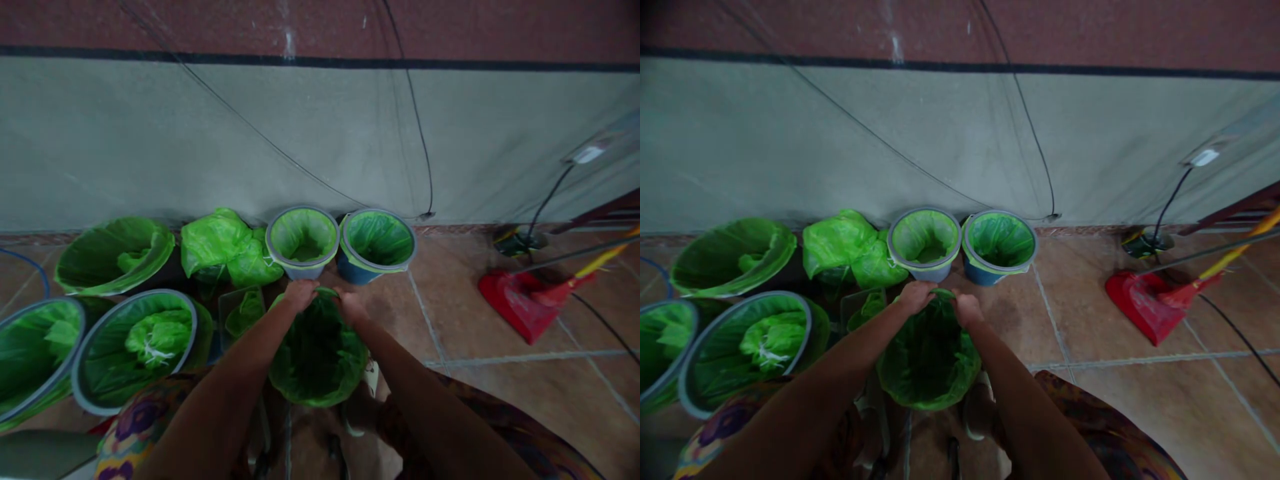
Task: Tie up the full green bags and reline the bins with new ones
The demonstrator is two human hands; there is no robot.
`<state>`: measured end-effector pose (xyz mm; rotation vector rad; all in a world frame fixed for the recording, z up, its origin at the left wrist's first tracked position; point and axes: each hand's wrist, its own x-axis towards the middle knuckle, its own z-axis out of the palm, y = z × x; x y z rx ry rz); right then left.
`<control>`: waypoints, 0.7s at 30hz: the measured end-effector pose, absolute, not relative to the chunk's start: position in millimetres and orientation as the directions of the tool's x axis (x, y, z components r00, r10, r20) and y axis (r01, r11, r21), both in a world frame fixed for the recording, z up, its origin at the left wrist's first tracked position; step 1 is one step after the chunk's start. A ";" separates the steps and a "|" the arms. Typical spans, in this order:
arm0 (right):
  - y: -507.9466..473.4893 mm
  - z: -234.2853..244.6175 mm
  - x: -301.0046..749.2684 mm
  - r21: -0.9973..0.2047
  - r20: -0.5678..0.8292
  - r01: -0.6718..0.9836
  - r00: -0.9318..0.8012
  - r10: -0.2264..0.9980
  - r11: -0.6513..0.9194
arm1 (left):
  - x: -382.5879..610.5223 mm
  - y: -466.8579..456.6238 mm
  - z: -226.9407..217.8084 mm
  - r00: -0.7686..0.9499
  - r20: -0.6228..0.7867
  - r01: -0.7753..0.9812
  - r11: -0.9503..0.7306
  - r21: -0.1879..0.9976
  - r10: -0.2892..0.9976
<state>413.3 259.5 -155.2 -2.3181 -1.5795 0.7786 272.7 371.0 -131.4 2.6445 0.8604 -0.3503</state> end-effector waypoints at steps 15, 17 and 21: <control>171.6 -160.4 370.6 -0.478 -0.286 0.394 0.775 0.563 -0.785 | 236.5 390.7 -112.2 0.622 -0.209 0.762 -0.523 0.382 0.755; 174.8 -149.8 373.7 -0.504 -0.197 0.401 0.809 0.554 -0.765 | 237.3 393.7 -116.5 0.600 -0.214 0.767 -0.479 0.428 0.771; 217.6 -128.6 400.3 -0.564 -0.058 0.512 0.758 0.650 -0.648 | 248.8 395.6 -126.3 0.565 -0.242 0.786 -0.426 0.448 0.789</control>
